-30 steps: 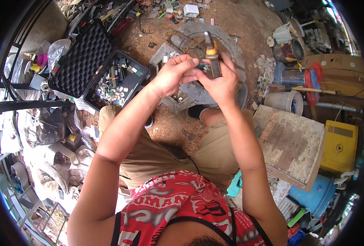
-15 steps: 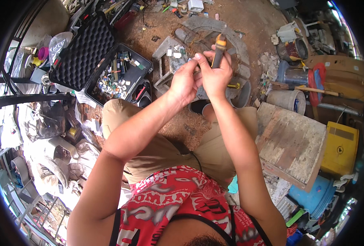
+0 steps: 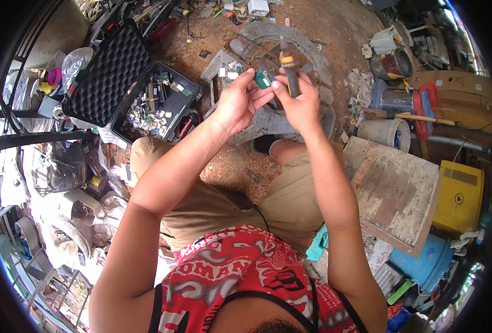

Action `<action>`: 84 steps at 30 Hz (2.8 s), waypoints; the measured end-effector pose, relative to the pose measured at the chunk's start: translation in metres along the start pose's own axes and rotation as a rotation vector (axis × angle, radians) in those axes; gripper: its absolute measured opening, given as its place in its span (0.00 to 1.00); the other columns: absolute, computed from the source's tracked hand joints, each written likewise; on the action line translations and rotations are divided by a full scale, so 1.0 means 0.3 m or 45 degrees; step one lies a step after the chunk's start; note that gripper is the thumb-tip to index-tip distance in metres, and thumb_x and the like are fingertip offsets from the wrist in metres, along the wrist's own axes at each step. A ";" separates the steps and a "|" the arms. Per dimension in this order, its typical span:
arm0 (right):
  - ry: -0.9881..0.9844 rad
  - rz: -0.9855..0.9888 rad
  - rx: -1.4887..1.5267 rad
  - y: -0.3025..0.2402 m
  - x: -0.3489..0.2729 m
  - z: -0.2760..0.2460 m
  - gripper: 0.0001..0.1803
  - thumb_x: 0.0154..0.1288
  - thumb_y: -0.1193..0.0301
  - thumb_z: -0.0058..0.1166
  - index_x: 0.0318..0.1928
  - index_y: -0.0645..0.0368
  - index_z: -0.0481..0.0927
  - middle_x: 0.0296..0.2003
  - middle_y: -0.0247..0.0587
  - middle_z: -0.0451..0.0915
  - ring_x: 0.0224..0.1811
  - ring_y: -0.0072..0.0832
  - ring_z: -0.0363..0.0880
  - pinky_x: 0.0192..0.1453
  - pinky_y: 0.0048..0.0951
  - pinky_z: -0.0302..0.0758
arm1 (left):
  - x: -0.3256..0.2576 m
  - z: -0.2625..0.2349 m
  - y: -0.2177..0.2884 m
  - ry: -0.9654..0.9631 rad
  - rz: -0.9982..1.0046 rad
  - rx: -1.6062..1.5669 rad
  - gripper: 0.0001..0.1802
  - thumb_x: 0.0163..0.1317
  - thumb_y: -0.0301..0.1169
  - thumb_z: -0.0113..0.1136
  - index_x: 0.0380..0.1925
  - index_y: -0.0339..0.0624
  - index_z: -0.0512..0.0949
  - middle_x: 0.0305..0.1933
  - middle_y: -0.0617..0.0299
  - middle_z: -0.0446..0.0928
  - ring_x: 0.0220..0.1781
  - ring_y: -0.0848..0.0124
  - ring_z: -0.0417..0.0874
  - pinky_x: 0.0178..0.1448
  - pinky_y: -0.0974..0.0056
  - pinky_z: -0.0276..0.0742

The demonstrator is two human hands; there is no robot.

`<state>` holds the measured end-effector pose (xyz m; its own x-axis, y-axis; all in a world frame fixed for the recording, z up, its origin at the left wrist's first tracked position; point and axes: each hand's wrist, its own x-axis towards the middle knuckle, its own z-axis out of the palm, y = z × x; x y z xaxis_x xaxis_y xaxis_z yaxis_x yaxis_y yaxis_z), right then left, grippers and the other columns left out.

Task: The person uses pliers and a screwdriver to pry components off a small circuit board by hand while sitting in a workshop.

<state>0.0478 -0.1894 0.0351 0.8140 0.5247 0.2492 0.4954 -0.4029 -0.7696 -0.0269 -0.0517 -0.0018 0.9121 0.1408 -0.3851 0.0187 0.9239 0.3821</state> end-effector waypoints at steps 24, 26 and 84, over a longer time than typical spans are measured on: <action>0.333 0.604 0.744 0.063 0.009 -0.047 0.13 0.62 0.71 0.67 0.43 0.66 0.84 0.37 0.34 0.82 0.34 0.18 0.75 0.41 0.21 0.72 | -0.005 -0.023 0.088 -0.069 -0.030 -0.162 0.42 0.71 0.65 0.30 0.53 0.37 0.77 0.30 0.60 0.81 0.26 0.71 0.80 0.32 0.69 0.76; 0.375 0.598 0.681 0.099 0.042 -0.038 0.13 0.63 0.69 0.67 0.44 0.64 0.85 0.34 0.30 0.81 0.34 0.17 0.74 0.40 0.21 0.70 | -0.005 -0.033 0.085 -0.137 -0.011 -0.139 0.40 0.71 0.64 0.35 0.56 0.38 0.76 0.34 0.61 0.82 0.28 0.72 0.81 0.34 0.69 0.76; -0.041 0.412 0.879 -0.049 -0.090 -0.037 0.16 0.69 0.72 0.59 0.54 0.67 0.81 0.45 0.38 0.85 0.45 0.19 0.80 0.51 0.22 0.76 | -0.045 0.030 0.118 -0.613 -0.338 0.530 0.33 0.77 0.51 0.36 0.63 0.30 0.65 0.55 0.41 0.78 0.54 0.56 0.84 0.56 0.57 0.82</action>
<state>0.0220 -0.2058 0.0462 0.8718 0.4862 -0.0601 -0.0770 0.0147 -0.9969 -0.0351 -0.0240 0.0244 0.9334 -0.3341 -0.1310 0.3345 0.6780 0.6545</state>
